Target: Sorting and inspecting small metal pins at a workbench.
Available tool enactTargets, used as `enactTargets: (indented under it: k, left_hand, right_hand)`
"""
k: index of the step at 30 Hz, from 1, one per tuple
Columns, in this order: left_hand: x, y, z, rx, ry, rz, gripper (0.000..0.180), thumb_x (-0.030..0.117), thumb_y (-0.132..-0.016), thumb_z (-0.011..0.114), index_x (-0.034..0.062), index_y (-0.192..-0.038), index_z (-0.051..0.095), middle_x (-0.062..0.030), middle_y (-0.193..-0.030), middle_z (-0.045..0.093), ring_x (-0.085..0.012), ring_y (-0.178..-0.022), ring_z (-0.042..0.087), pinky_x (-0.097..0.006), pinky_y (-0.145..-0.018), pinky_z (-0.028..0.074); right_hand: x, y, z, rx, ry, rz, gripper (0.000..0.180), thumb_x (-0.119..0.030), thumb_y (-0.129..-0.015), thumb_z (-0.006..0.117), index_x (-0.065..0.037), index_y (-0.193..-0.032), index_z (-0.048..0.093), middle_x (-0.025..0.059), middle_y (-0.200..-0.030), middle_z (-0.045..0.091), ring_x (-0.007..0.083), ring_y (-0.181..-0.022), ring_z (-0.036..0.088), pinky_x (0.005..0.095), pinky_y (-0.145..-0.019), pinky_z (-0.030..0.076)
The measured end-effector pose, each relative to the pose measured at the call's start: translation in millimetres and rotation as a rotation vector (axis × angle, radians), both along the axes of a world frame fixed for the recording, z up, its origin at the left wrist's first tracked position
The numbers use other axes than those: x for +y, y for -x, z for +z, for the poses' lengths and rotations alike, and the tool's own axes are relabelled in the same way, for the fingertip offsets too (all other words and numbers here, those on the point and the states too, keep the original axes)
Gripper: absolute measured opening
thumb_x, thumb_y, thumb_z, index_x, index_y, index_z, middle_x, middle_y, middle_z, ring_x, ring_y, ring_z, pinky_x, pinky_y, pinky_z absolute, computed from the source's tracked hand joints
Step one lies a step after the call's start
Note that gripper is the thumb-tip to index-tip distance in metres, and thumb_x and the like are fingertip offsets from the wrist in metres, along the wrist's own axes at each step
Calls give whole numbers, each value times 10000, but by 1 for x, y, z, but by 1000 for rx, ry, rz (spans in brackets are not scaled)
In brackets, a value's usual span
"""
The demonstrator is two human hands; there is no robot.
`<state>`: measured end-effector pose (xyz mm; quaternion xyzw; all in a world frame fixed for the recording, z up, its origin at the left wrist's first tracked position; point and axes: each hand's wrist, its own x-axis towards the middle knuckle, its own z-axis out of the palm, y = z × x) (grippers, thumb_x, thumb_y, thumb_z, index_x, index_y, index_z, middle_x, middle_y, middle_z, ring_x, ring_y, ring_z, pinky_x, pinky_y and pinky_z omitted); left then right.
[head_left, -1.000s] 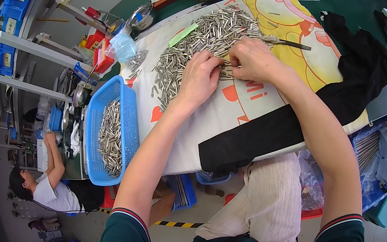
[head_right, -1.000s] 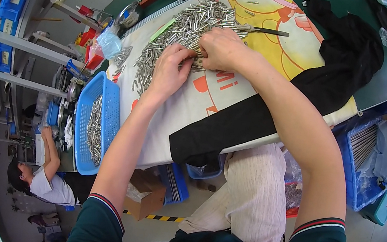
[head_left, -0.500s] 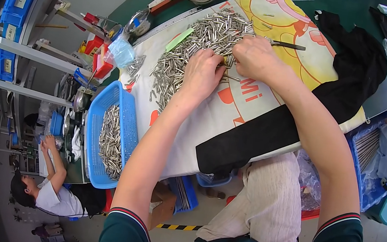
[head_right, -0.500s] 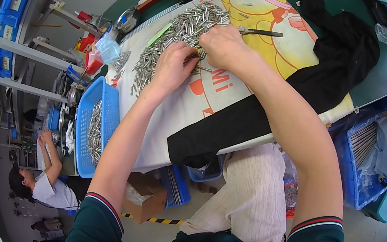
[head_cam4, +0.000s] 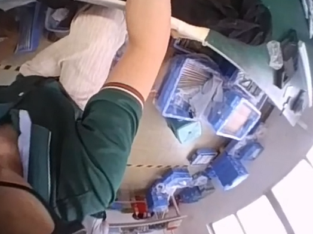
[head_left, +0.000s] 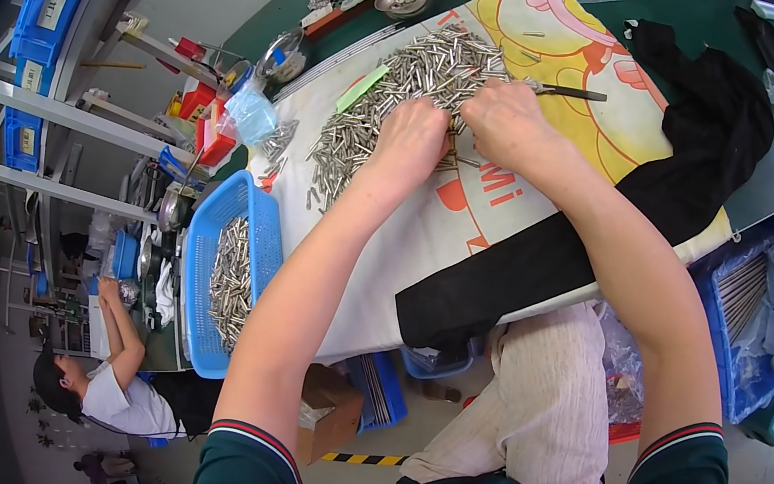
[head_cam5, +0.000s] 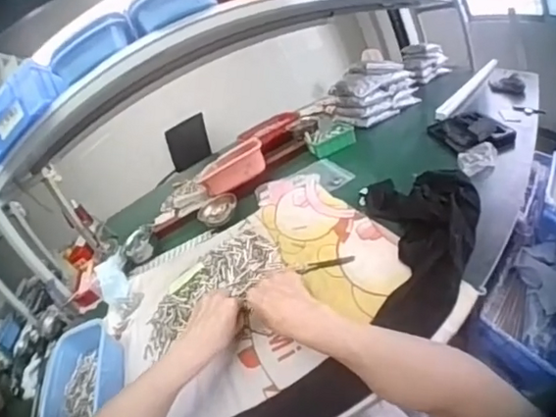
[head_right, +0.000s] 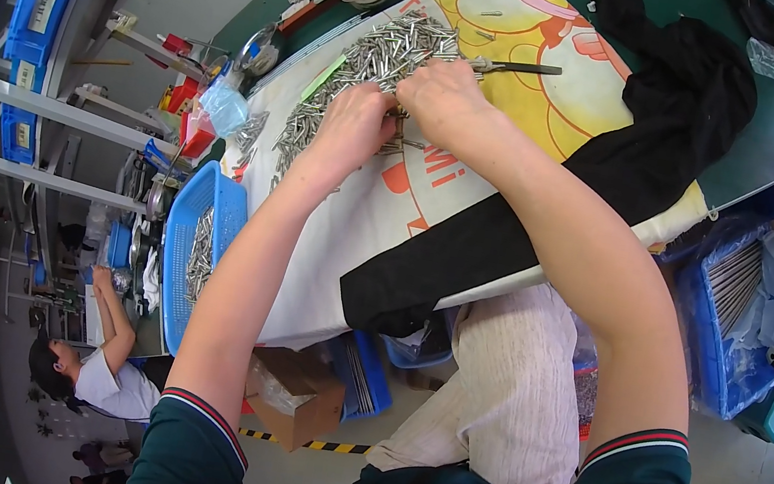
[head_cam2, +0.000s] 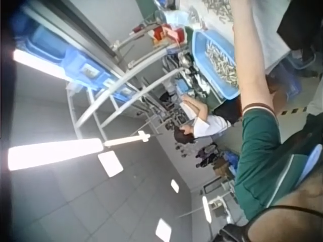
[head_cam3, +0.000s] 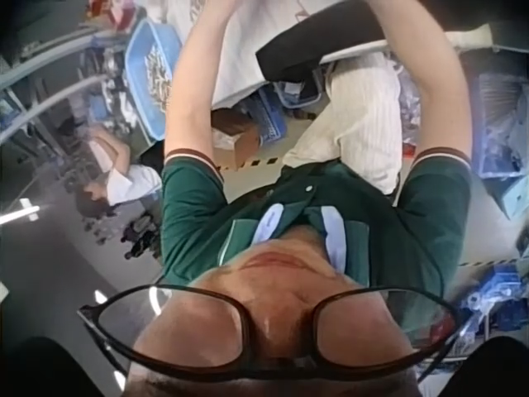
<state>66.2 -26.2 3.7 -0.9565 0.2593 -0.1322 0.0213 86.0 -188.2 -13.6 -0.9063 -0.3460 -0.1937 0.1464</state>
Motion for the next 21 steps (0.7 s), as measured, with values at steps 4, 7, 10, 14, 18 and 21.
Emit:
enactTargets:
  k: [4,7,10,14,18,21]
  left_hand:
    - [4,-5,0,-18,-14,-94,109,15,-690,602,11,-791,644,-165,-760,568,-335,-759,584,-431,-691,486]
    - [4,-4,0,-16,0,-130,68,13,-691,596,0,-750,626,-164,-768,569,-333,-760,586,-429,-699,494]
    - [4,-1,0,3,100,-89,79,12,-696,593,2,-764,631,-163,-774,574,-338,-764,589,-430,-700,491]
    - [7,-1,6,57,117,-68,120,13,-698,593,6,-808,642,-155,-778,582,-341,-738,589,-426,-677,483]
    - [8,5,21,50,137,-57,137,7,-681,592,-14,-807,642,-154,-751,589,-340,-702,589,-412,-643,474]
    - [-1,25,42,95,205,50,107,23,-666,613,-3,-765,644,-162,-769,601,-347,-727,599,-428,-682,490]
  right_hand:
    - [1,1,0,22,-5,2,86,-66,-622,653,-29,-700,659,124,-739,651,285,-830,620,405,-672,498]
    - [-1,3,0,45,-9,11,80,-65,-631,648,-32,-703,659,121,-744,649,284,-840,616,406,-679,497]
    - [-1,7,3,20,-7,18,73,-56,-647,636,-37,-713,660,118,-759,651,280,-853,609,407,-682,493]
    - [-1,9,10,90,110,-11,142,-93,-754,590,-93,-864,680,89,-905,666,252,-921,617,377,-738,486]
    - [-1,6,2,58,29,27,146,-77,-742,586,-91,-856,677,93,-897,665,255,-908,619,379,-738,485]
    - [-2,1,-9,12,-71,25,76,-32,-644,607,-35,-706,651,122,-742,639,290,-836,605,413,-658,491]
